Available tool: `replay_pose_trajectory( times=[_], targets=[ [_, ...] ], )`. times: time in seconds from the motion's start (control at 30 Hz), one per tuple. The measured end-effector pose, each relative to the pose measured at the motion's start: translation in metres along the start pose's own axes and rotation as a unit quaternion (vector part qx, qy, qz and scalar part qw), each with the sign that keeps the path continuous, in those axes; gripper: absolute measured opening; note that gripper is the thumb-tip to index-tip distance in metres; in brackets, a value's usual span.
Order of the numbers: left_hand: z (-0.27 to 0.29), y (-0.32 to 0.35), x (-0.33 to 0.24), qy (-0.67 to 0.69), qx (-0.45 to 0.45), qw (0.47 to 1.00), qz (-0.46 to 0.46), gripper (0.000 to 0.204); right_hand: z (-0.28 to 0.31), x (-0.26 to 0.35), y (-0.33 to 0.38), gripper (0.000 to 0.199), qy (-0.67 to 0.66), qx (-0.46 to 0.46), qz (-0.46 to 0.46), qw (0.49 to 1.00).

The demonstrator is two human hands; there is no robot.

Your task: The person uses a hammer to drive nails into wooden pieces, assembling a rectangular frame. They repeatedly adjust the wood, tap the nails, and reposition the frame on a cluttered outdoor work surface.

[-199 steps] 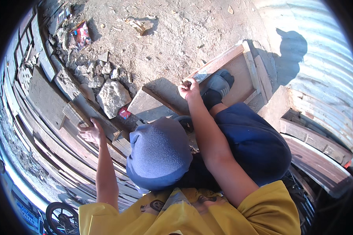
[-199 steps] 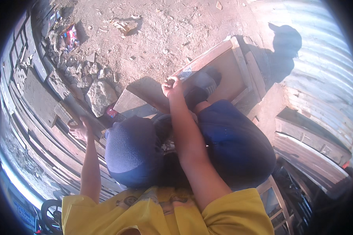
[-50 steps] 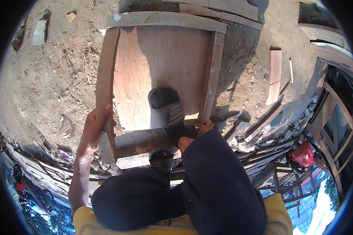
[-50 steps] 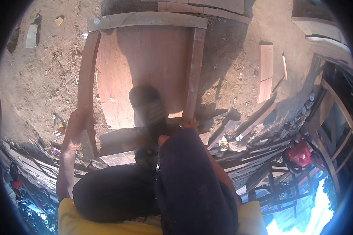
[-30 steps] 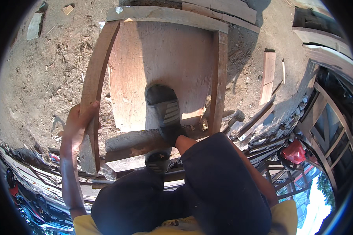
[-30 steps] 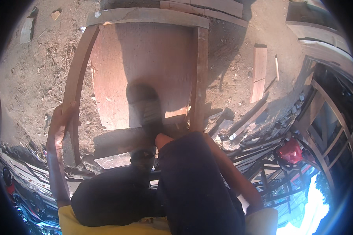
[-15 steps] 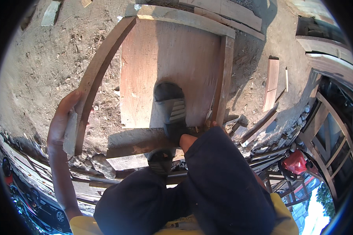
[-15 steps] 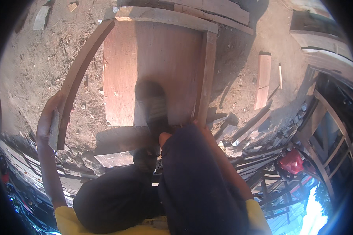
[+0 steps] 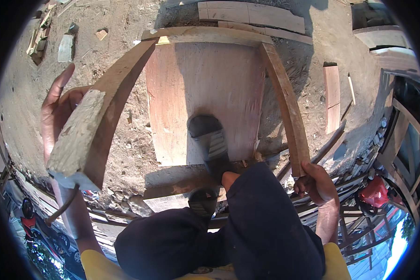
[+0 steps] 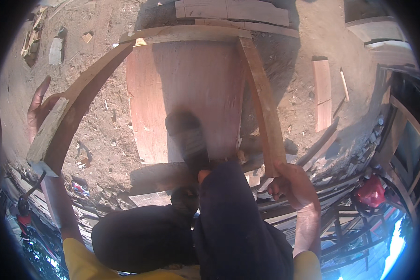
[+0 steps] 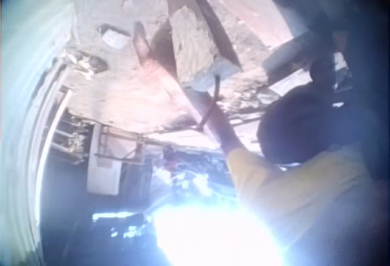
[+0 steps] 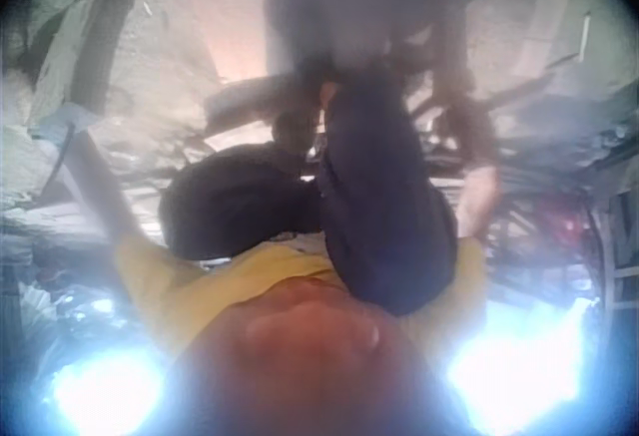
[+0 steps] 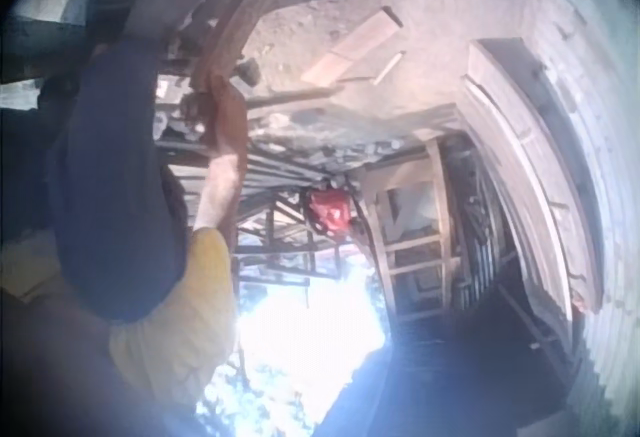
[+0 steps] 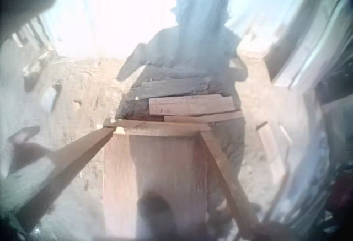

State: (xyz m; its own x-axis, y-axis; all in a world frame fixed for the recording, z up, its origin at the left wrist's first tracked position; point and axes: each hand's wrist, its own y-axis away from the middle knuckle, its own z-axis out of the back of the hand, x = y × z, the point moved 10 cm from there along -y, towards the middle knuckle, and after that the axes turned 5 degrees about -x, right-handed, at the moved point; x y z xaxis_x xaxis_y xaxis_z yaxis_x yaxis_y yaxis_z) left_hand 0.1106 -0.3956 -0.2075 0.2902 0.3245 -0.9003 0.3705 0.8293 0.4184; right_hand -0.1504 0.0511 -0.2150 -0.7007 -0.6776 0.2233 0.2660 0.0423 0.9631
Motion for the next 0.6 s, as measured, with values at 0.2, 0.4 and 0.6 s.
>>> replay_pose_trajectory(
  times=[0.2, 0.4, 0.6],
  targets=[
    [-0.044, 0.024, 0.007, 0.041, 0.112, 0.991, -0.059, 0.056, 0.005, 0.021, 0.014, 0.04, -0.034, 0.001, 0.043, 0.998],
    [-0.014, 0.002, -0.034, -0.143, -0.178, 0.945, -0.235, 0.055, 0.003, 0.081, 0.038, 0.037, -0.15, 0.045, 0.14, 0.978],
    [-0.116, -0.075, -0.118, -0.161, -0.001, 0.918, -0.363, 0.046, 0.0, 0.159, 0.047, 0.045, -0.225, 0.022, 0.227, 0.947]
  ],
)
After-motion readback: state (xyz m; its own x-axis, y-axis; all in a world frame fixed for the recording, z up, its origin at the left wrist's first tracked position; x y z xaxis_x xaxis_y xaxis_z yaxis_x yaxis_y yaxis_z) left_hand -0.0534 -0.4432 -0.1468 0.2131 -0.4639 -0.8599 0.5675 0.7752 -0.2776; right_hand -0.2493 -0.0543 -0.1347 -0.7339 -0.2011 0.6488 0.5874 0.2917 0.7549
